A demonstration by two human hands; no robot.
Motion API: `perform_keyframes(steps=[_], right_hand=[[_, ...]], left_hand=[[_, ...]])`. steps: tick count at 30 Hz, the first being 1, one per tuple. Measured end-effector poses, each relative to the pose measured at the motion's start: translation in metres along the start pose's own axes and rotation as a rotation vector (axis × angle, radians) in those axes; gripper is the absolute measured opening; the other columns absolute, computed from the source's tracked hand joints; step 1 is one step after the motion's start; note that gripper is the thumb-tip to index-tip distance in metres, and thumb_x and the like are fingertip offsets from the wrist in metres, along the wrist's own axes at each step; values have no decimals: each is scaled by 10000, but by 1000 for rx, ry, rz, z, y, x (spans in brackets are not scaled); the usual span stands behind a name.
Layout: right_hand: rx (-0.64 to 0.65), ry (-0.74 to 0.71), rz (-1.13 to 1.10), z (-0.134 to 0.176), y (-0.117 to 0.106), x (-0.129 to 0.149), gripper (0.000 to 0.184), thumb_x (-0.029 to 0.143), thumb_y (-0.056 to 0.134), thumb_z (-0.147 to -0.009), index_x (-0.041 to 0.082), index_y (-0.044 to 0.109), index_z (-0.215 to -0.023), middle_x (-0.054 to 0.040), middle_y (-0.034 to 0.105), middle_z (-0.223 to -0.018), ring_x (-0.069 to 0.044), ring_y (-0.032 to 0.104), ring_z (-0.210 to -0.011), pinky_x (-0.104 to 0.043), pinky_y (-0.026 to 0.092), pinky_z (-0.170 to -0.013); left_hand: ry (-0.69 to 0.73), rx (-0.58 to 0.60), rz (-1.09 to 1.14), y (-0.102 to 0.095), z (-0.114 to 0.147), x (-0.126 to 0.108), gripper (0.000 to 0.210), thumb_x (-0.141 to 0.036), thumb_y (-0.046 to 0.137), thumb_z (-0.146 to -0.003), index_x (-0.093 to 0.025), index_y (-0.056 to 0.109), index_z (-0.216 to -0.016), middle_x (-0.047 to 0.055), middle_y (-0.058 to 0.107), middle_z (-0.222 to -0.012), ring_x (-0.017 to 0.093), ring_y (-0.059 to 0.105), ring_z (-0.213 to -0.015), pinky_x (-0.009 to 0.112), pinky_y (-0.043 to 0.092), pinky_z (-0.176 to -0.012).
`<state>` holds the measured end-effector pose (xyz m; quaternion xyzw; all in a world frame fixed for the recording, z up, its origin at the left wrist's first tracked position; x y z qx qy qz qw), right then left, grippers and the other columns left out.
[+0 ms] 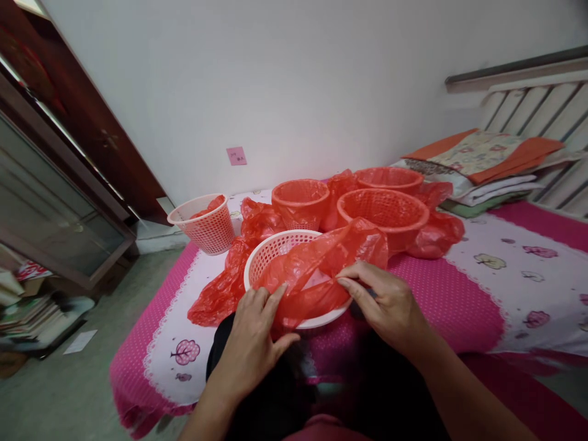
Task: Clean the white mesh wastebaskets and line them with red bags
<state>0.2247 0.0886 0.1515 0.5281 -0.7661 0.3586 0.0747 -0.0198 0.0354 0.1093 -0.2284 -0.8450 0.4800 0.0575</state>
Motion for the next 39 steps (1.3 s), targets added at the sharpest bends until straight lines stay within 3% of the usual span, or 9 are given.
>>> perform_keyframes(steps=[5,11,16,19,21,24,30,35,39], right_hand=[[-20,-22,-43,-3,1,7,137,181,593,-1042,232,665,-938,13,701,-807,-138,676,-717,-259,512,-694],[-80,-55,21,-1,-2,0,54,231,641,-1026,246,690,-1042,-31,746,-944,-205,735,-887,-331,587,-826],[-9,-116,259,0,5,-7,767,259,783,-915,286,433,-1598,-150,569,-1559,-371,543,-1434,-604,443,-1188],[46,-106,341,-4,10,-11,897,142,718,-886,284,303,-1669,-147,453,-1667,-381,371,-1568,-645,336,-1256],[74,-111,355,-9,14,-15,835,50,632,-837,264,397,-1609,-136,522,-1608,-366,364,-1569,-648,293,-1274],[161,-138,339,-14,21,-22,534,-4,526,-781,249,646,-1236,-86,737,-1200,-320,607,-1307,-661,278,-1258],[151,-115,326,-18,29,-28,221,45,489,-828,237,572,-897,-28,669,-857,-226,634,-880,-571,375,-1174],[111,-127,304,-17,29,-22,155,100,497,-887,238,522,-821,-4,618,-770,-199,575,-768,-519,410,-1109],[140,-112,299,-14,25,-21,161,143,540,-915,240,519,-788,-3,635,-770,-202,594,-779,-530,404,-1116]], left_hand=[[143,-136,-49,3,-11,-10,85,-150,626,-988,-197,643,-1057,29,683,-842,224,644,-750,386,512,-770],[-11,-293,190,-5,-19,-4,192,-75,459,-973,-203,598,-1005,93,696,-1079,217,688,-1002,346,547,-867],[-275,-357,508,9,-29,9,174,-211,459,-1016,-214,615,-940,17,688,-854,178,664,-766,299,539,-735],[-374,-326,644,18,-34,10,132,-238,506,-994,-216,624,-941,-5,665,-801,164,628,-709,285,523,-708],[-356,-276,690,21,-38,7,157,-225,523,-968,-214,661,-1043,29,721,-930,190,681,-845,319,548,-801],[-286,-157,721,25,-42,1,257,-256,495,-992,-222,689,-1156,76,753,-1090,240,710,-993,386,565,-885],[-95,40,530,38,-48,-11,858,-272,812,-809,-241,438,-1581,154,666,-1445,320,681,-1213,519,531,-1057],[0,-18,331,48,-50,-15,873,-43,599,-759,-259,471,-1596,82,783,-1181,270,718,-1048,501,530,-1009],[-19,-145,441,41,-55,-15,494,-80,526,-867,-239,731,-1287,62,792,-962,239,715,-877,422,539,-896]])
Point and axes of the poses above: each hand's wrist, its own z-axis away from the middle knuckle, its own y-axis out of the palm, x = y × z, the point moved 4 cm from there along -z, towards the middle knuckle
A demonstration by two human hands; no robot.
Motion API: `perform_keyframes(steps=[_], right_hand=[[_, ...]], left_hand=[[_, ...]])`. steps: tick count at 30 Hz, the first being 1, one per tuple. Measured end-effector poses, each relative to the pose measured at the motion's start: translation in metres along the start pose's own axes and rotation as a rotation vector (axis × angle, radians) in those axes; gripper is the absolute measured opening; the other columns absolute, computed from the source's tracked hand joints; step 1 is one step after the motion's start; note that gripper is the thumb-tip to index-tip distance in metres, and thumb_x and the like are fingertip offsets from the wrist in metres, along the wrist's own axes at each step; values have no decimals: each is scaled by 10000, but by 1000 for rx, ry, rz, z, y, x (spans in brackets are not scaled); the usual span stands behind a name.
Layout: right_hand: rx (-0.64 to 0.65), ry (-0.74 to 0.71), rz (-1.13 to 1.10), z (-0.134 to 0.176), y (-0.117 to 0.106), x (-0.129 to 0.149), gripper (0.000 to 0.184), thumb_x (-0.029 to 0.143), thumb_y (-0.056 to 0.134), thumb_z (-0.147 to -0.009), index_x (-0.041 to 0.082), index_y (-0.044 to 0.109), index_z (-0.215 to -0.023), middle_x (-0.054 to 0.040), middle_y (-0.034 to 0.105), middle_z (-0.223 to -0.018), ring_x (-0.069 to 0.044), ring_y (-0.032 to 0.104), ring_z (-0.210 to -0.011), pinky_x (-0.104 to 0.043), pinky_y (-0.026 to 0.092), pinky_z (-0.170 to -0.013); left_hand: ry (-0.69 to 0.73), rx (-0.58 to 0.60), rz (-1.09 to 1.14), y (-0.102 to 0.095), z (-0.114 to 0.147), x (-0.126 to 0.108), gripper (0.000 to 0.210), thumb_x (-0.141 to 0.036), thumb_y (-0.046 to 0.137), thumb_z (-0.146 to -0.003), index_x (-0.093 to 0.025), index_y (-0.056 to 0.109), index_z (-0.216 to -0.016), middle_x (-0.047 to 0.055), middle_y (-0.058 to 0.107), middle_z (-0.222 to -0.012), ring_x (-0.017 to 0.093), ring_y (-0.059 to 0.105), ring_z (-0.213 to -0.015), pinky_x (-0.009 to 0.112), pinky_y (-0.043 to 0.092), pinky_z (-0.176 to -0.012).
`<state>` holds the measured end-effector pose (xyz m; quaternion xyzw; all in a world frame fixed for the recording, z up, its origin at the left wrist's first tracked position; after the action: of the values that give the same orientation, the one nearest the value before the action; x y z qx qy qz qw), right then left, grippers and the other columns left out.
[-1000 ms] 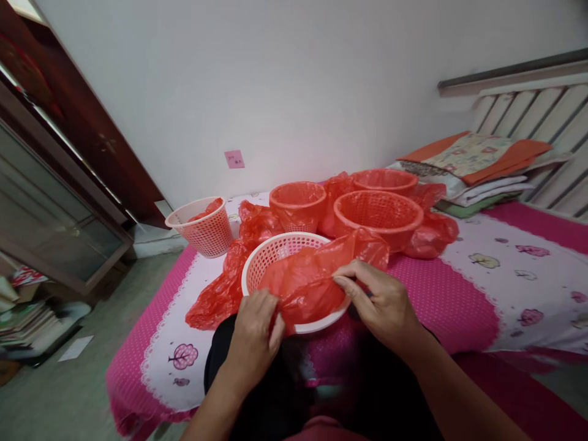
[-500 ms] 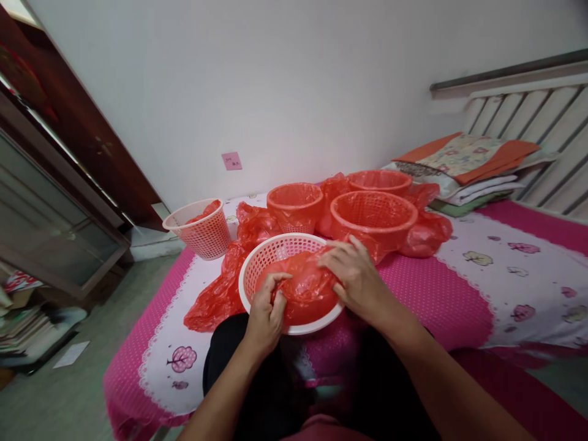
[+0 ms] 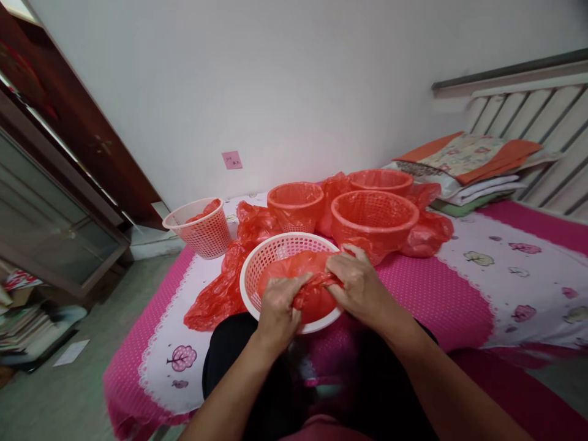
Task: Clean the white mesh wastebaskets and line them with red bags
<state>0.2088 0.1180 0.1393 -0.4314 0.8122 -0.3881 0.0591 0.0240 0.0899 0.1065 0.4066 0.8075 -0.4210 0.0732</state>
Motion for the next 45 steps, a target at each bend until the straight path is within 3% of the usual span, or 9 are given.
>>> perform_keyframes(steps=[4,7,12,17,24,32,37,41,45], right_hand=[[-135,35,26,5,-13,-12,47,248,671,-940,238,635,-970,-85,741,-1080,-314,650,-1170,-616,321,-1204],[-300,151,6,11,-22,-33,308,363,751,-924,239,666,-1193,-147,699,-1320,-371,580,-1341,-633,376,-1176],[-228,424,-281,19,-11,-62,587,451,817,-848,205,648,-1354,-35,717,-888,-230,679,-760,-396,583,-741],[-76,457,-642,11,2,-52,308,412,814,-834,206,738,-1050,38,649,-707,-151,595,-625,-277,506,-601],[-377,579,-902,8,-9,-60,264,417,772,-836,219,616,-757,23,640,-661,-107,519,-501,-228,418,-454],[-370,522,-1028,9,-20,-47,226,337,703,-907,242,525,-805,-47,784,-990,-183,740,-790,-350,629,-755],[-269,500,-980,13,-16,-54,178,403,706,-940,242,651,-990,-82,795,-1100,-228,775,-964,-403,639,-880],[-32,392,-830,14,0,-43,696,463,868,-790,249,623,-1406,-150,686,-1432,-308,682,-1294,-444,597,-1040],[196,322,-640,13,37,-2,940,338,967,-623,199,593,-1474,-163,636,-1492,-343,629,-1347,-507,523,-1150]], left_hand=[[-236,-97,316,-4,-5,7,234,-256,527,-1005,-222,689,-839,18,693,-764,194,644,-719,318,523,-711],[-343,-128,457,-3,-5,12,313,-423,561,-1023,-222,654,-801,23,681,-772,193,621,-704,324,533,-702],[-319,-38,272,-3,-5,12,413,-572,847,-782,-214,667,-881,36,709,-845,235,646,-776,370,547,-755],[-98,80,186,-2,-13,0,212,-329,734,-873,-220,597,-754,29,659,-795,212,616,-777,348,514,-757],[-92,129,260,-6,-13,5,213,-147,532,-854,-227,505,-659,12,630,-751,183,618,-735,306,477,-701],[-152,102,322,-10,-15,10,320,-158,528,-810,-239,739,-1037,44,740,-904,234,701,-955,398,563,-931],[-237,-37,401,-10,-12,15,195,-314,570,-938,-222,668,-797,26,679,-773,194,651,-749,353,579,-787],[-428,-186,473,-5,-7,23,376,-578,671,-926,-221,686,-809,53,708,-801,226,693,-808,383,600,-819],[-551,-151,620,2,-12,14,430,-636,680,-912,-210,729,-875,71,758,-878,255,734,-903,392,609,-858]])
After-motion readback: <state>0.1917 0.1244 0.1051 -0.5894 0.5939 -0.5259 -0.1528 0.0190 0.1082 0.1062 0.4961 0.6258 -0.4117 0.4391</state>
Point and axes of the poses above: each hand's wrist, its own z-axis away from the middle knuckle, its own y-axis out of the palm, x = y × z, the point moved 4 cm from there along -z, towards the middle knuckle
